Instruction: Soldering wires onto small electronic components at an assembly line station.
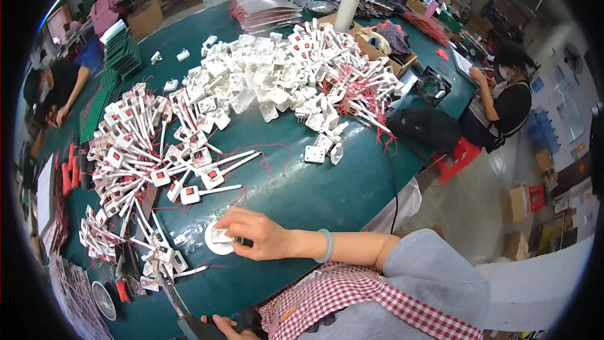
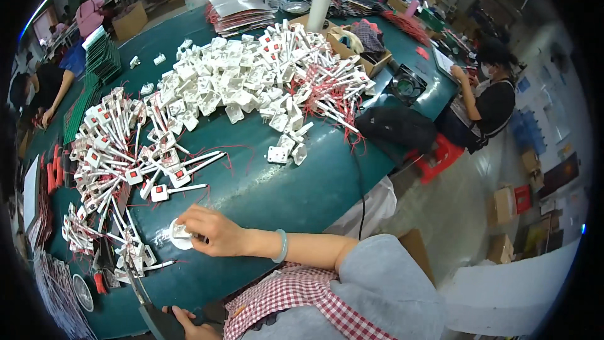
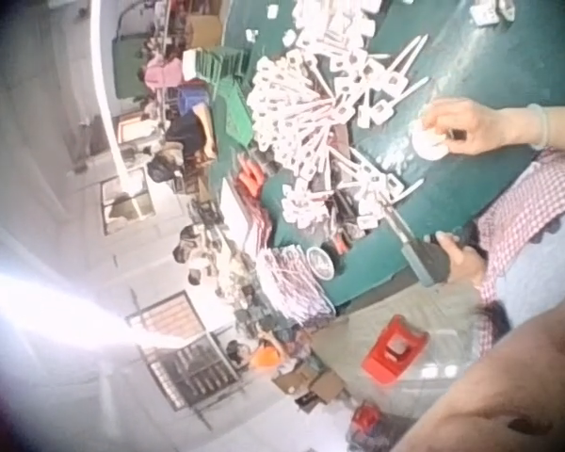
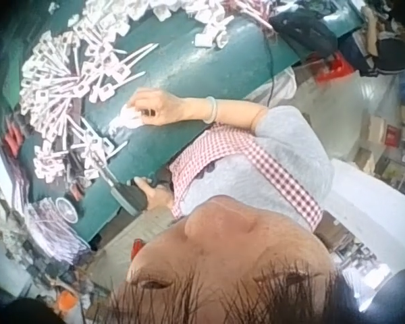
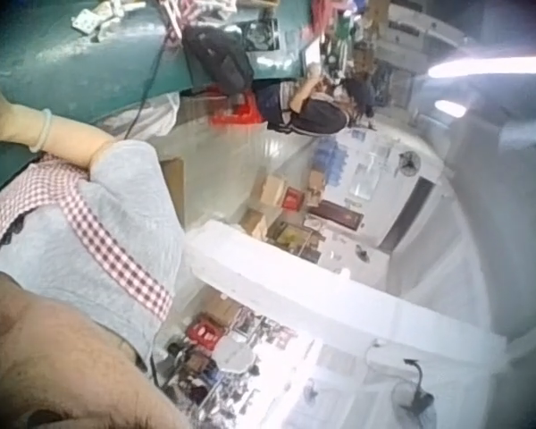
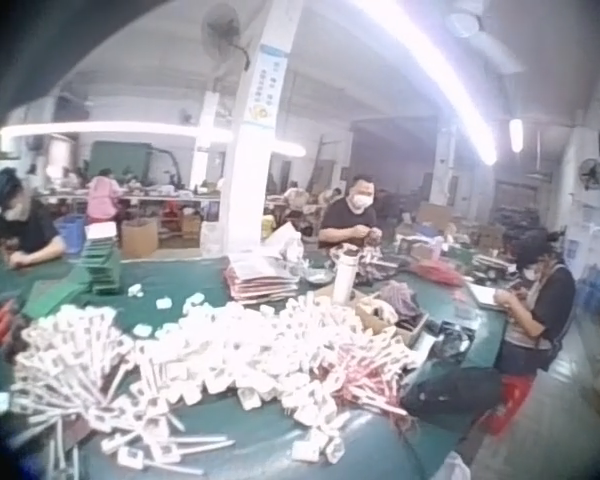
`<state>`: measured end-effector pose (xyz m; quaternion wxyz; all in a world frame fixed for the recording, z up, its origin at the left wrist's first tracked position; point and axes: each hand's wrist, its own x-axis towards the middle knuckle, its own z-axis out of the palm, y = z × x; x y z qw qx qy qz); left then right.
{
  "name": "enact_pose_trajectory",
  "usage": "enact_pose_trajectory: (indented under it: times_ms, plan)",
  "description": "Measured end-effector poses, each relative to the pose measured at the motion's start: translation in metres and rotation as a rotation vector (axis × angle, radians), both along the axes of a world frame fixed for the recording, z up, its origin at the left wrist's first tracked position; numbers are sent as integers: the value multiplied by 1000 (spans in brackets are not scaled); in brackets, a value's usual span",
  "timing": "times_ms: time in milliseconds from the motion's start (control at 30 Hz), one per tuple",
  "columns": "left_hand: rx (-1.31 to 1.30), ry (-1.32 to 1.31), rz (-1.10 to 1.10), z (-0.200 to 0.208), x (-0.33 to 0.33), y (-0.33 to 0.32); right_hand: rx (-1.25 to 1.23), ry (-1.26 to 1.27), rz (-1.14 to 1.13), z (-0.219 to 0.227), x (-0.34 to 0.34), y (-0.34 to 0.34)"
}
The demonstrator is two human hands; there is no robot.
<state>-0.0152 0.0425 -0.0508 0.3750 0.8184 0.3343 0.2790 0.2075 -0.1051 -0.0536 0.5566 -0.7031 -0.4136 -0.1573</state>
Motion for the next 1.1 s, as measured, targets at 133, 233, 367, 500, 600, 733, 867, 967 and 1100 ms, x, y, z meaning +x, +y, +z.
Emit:
enact_pose_trajectory:
  times_ms: [133, 233, 367, 500, 600, 733, 867, 967, 1100]
  plan:
    - [-253, 253, 45, 34, 9, 3, -60, -54, -50, 0, -5, 3]
    - [-240, 282, 178, 19, 5, 4, -150, -151, -9, 3, -7, 4]
    - [-203, -159, 160, 6, 9, -12, -275, -135, 15, 26, -5, -8]
    - [-403, -296, 228, 19, 24, -23, -308, -253, -33, 27, -4, -7]
    - [-402, -286, 231, 23, 25, -26, -340, -199, -62, 32, -12, 0]
    - [-417, -314, 262, 26, 29, -30, -466, -196, -129, 45, -25, 5]
    - [-425, -311, 232, 19, 22, -25, -470, -127, -147, 45, -21, 7]
    - [-417, -298, 200, 18, 20, -22, -440, -7, -50, 47, -7, 2]
    - [-447, -299, 236, 17, 23, -20, -438, 1, -30, 50, -7, 3]
